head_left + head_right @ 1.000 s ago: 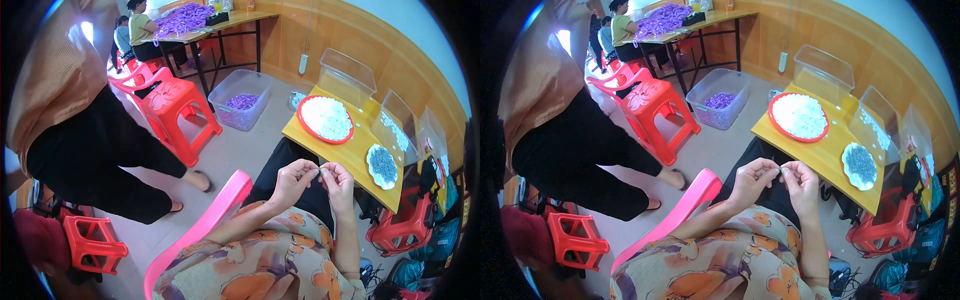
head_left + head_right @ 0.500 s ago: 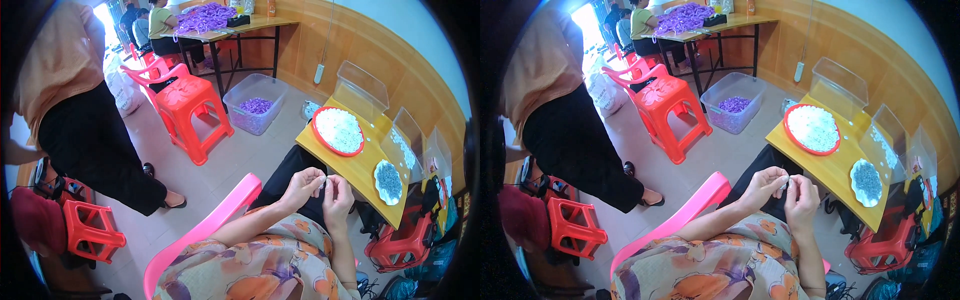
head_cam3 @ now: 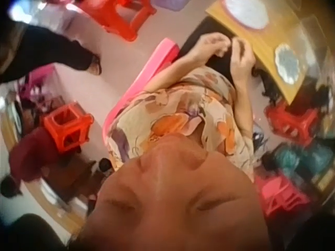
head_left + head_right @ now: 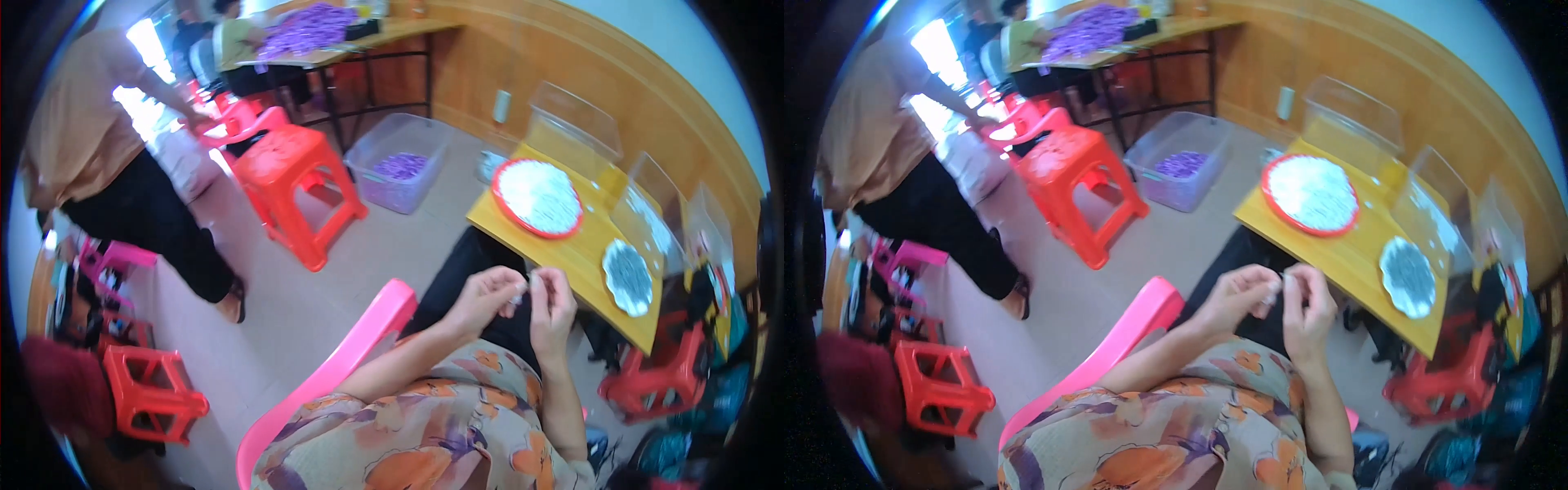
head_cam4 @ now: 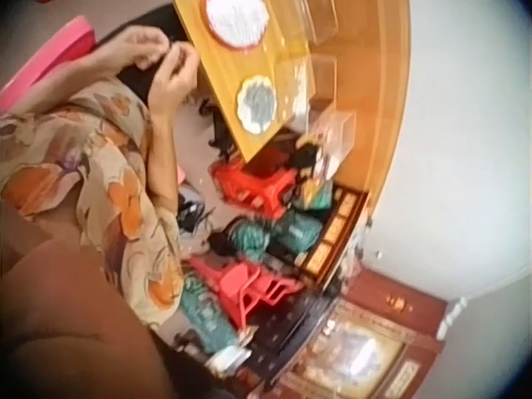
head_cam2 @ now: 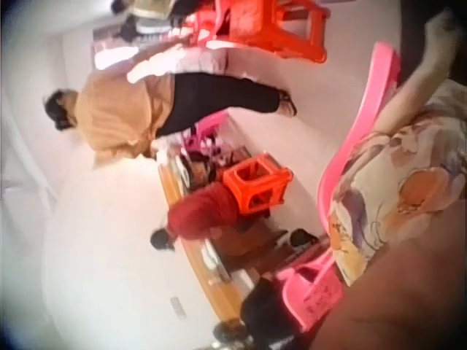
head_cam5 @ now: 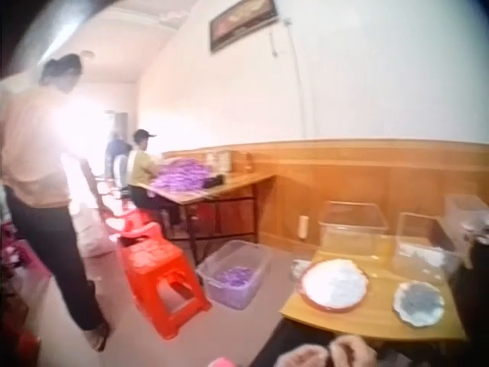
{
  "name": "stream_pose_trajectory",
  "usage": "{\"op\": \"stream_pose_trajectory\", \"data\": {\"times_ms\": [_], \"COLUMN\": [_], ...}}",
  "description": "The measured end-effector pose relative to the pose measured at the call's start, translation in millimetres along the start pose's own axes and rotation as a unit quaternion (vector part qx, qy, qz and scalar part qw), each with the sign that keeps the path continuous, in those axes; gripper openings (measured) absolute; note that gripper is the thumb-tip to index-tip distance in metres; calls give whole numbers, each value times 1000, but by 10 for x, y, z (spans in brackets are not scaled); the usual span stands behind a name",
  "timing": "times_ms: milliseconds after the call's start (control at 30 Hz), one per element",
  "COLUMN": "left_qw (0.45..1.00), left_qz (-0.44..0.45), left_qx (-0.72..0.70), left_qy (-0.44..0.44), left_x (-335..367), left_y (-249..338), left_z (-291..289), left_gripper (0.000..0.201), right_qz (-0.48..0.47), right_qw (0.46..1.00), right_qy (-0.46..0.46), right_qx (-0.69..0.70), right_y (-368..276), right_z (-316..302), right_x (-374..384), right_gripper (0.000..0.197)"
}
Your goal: Manually assembling small white plastic components by inserting thin metallic pins into them.
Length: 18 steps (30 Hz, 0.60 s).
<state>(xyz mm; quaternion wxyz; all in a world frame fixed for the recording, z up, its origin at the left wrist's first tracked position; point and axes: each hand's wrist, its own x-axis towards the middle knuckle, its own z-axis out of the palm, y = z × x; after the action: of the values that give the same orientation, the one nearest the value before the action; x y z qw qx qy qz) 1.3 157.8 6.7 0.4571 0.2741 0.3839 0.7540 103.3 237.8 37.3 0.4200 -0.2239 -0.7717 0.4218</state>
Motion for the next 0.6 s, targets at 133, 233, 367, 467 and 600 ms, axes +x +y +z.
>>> {"op": "stream_pose_trajectory", "data": {"times_ms": [133,233,367,467,600], "left_qw": [995,996,996,996,997], "left_qz": [-17,-29,-37,-58,-63], "left_qx": [62,34,10,18,28], "left_qy": [80,80,81,61,47], "left_x": [-52,-38,16,43,22], "left_y": [105,150,139,62,3], "left_z": [-70,-58,-32,63,92], "left_gripper": [11,8,6,5,5], "right_qz": [72,68,41,63,150], "right_qw": [994,989,986,956,915], "right_qy": [-24,28,146,181,102], "right_qx": [79,127,-65,-224,-361], "right_y": [193,357,681,1239,1606], "right_z": [11,-257,-994,-1559,-1857], "right_x": [221,488,813,931,905], "right_gripper": [20,23,33,37,35]}}
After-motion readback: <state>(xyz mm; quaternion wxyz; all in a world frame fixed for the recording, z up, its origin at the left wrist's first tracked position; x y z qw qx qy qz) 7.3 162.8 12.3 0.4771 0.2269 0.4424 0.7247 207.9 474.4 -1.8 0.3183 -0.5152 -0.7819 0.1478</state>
